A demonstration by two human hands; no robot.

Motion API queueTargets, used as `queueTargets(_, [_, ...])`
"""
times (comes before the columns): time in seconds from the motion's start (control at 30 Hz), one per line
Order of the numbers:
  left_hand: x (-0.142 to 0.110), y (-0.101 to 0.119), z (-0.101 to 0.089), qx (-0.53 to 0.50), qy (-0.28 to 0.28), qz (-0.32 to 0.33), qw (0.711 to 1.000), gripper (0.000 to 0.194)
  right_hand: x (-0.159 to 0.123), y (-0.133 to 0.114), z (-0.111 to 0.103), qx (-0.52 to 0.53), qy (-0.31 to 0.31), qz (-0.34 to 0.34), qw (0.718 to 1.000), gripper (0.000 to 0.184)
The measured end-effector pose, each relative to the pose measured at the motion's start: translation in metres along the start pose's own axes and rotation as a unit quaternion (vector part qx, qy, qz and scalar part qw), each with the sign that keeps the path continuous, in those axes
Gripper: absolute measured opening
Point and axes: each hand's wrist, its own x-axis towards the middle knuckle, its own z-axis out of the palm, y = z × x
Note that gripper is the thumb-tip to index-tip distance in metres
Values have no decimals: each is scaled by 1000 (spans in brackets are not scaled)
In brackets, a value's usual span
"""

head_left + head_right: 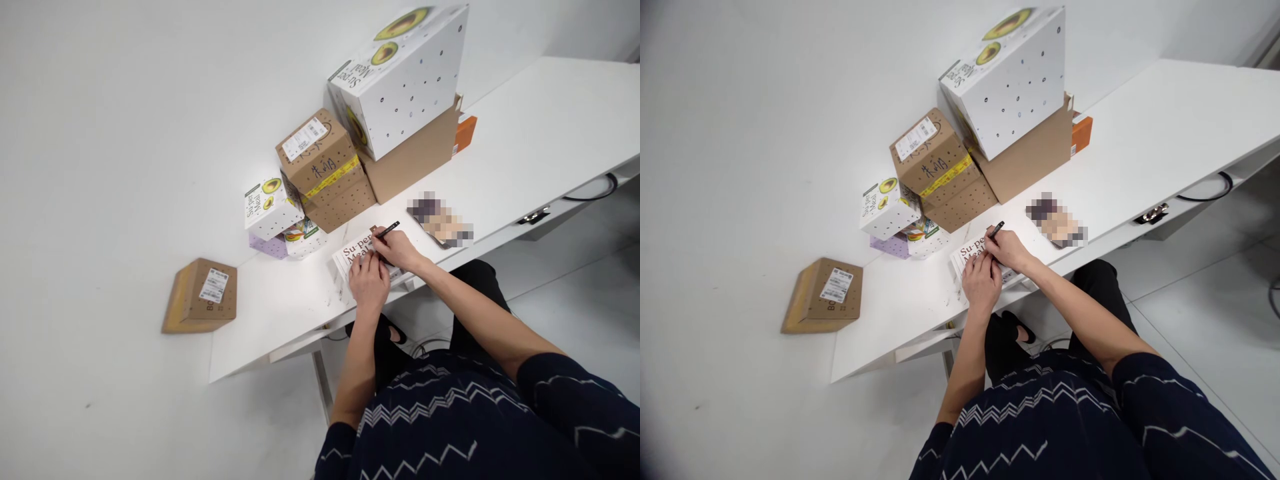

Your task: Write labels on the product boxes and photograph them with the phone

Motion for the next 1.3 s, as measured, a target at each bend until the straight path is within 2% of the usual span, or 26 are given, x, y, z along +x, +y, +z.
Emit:
queueTargets(0.37, [0,0,0,-8,4,-2,1000,34,0,-4,-1,8,3,21,1000,17])
queueTargets(0.43, [0,-1,1,-5,9,0,1000,34,-2,-3,-1,53,31,45,997,20])
queueTargets(0.53, [0,-2,2,-9,16,2,1000,32,-3,3,-7,138,113,83,981,27])
queueTargets(0.6, [0,-3,2,-21,20,1,1000,32,-1,9,-15,148,151,95,973,31])
queueTargets(0.63, [1,-4,2,-28,22,1,999,31,0,13,-21,125,150,102,975,33])
queueTargets(0.67, [1,-4,1,-34,23,1,999,31,1,17,-27,71,128,113,983,33])
queueTargets(0.73, [2,-6,1,-44,23,3,999,31,4,26,-36,-82,43,141,986,32])
queueTargets(0.8, [2,-7,1,-50,23,7,998,31,5,33,-41,-203,-45,163,964,27])
queueTargets(0.87, [3,-7,1,-52,26,10,998,31,4,37,-40,-246,-86,176,949,25])
queueTargets(1.1, [4,-6,0,-56,30,17,998,31,-2,39,-27,-287,-92,196,933,34])
queueTargets(1.23, [4,-6,0,-51,29,20,998,30,-8,41,-35,-281,-96,189,936,34])
queueTargets(1.3, [4,-7,0,-47,28,23,998,30,-14,44,-43,-292,-56,188,936,33])
